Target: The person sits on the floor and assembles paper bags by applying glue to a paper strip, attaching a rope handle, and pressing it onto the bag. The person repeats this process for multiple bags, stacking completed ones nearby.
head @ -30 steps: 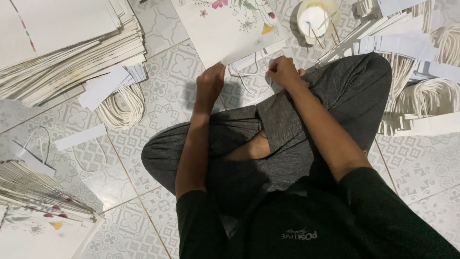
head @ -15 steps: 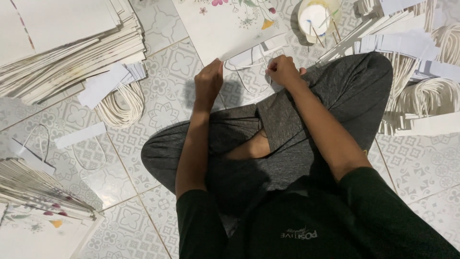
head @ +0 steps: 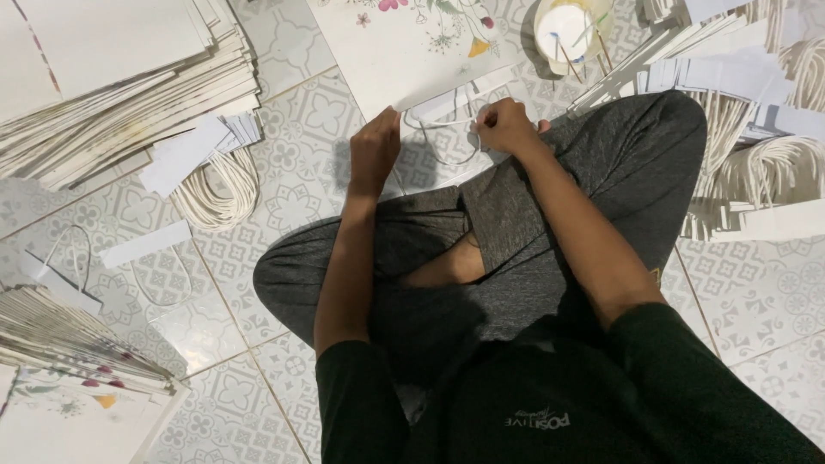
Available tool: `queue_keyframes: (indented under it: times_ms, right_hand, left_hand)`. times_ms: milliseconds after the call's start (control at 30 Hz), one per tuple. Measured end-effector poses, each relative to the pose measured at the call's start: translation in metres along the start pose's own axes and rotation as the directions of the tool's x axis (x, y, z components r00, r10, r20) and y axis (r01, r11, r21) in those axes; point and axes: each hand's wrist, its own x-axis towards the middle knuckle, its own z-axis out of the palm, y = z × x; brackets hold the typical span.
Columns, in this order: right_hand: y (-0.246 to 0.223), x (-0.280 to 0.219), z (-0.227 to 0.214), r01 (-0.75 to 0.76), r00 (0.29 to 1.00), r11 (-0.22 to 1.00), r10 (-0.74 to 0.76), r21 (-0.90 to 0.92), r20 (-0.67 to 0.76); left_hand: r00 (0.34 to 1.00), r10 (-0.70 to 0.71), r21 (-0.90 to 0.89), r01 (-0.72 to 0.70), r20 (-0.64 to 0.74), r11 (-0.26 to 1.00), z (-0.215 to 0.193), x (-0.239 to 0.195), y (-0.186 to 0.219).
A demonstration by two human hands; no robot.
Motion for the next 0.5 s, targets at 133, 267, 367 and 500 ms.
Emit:
queue_keyframes:
  times_ms: [133,267,367,500]
  right_hand:
    - [-0.003,-0.002,-0.001,0.036,0.999,0.999,-0.035,-0.019,0.019]
    - [-0.007,-0.001,0.001,-0.024,1.000,0.988,0.026,-0.154,0.011]
    - [-0.007,-0.003,0.002,-0.042,0.999,0.982,0.045,-0.185,0.011]
    - [-0.001,-0.004,0.004,-0.023,0.999,0.971,0.032,-0.238,0.031]
  left_hand:
    - [1.000,0.030,0.027,-0.030,-0.009,0.999,0.012,-0.008,-0.007]
    - [1.000,-0.003,-0.056,0.004,0.023,0.998,0.012,-0.009,-0.008]
    - [0.999,-0.013,-0.052,0.015,0.032,0.999,0.005,-0.005,-0.005]
    - [0.998,0.013,0.034,-0.015,0.057,0.999,0.005,-0.004,-0.006]
